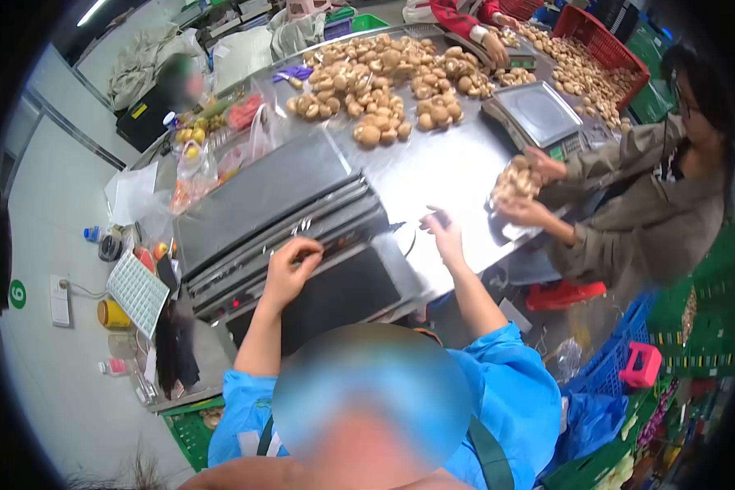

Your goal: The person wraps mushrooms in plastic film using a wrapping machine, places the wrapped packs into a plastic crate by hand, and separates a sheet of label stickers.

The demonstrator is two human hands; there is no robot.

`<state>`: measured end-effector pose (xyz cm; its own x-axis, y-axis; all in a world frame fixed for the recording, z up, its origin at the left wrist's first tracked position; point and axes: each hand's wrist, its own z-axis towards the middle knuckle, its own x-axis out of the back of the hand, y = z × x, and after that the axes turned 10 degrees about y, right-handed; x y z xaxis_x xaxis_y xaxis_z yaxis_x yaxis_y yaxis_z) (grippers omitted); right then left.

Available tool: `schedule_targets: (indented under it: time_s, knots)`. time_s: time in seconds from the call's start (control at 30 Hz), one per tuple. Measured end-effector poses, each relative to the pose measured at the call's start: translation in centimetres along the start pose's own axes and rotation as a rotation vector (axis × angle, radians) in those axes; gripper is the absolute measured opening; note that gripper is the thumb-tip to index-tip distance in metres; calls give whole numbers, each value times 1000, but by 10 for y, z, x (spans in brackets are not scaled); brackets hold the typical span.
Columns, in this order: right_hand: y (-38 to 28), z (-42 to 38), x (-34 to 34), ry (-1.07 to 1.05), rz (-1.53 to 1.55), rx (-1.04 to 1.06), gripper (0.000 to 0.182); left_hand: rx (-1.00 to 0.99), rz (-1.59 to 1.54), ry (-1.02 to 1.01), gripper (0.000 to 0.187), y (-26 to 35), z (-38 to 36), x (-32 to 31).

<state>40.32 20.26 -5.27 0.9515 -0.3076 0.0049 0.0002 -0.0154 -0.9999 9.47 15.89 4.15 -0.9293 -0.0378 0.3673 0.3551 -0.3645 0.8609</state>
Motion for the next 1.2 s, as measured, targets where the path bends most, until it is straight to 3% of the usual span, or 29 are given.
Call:
schedule_targets:
  time_s: [0.1,0.23,0.3,0.37,0.4,0.5,0.57,0.63,0.7,0.73,0.87,0.97,1.0,1.03,1.1,1.2]
  knots:
    - [-2,116,41,68,-92,42,33,120,-104,-69,24,-27,108,-71]
    - [30,274,58,120,-232,158,45,445,-279,-208,65,-63,240,-196]
    - [40,341,58,137,-348,155,50,434,-118,-154,76,-92,288,-258]
    - [52,395,58,150,-470,150,55,395,-38,36,81,-127,320,-314]
    - [59,418,59,126,-552,155,58,491,-62,90,84,-139,333,-334]
    - [87,483,63,107,-638,200,64,617,81,216,93,-172,364,-379]
    - [99,511,61,119,-627,149,64,667,212,85,104,-179,381,-395]
    - [95,519,55,57,-561,113,68,749,327,201,111,-191,393,-411]
    - [99,522,47,-137,-549,37,72,791,332,216,110,-200,400,-415]
    - [100,513,46,-124,-665,205,74,782,343,202,110,-202,400,-416]
    - [106,487,54,-21,-666,212,73,757,356,132,106,-194,393,-413]
    - [71,463,63,72,-593,306,74,706,319,126,103,-161,393,-395]
    - [55,460,61,90,-626,366,75,561,270,173,103,-155,395,-386]
    - [23,443,54,123,-605,454,75,420,226,223,104,-149,394,-372]
    - [-33,406,32,88,-539,510,76,323,117,261,103,-130,388,-324]
    - [-72,338,-26,-40,-391,544,77,328,180,309,101,-107,343,-220]
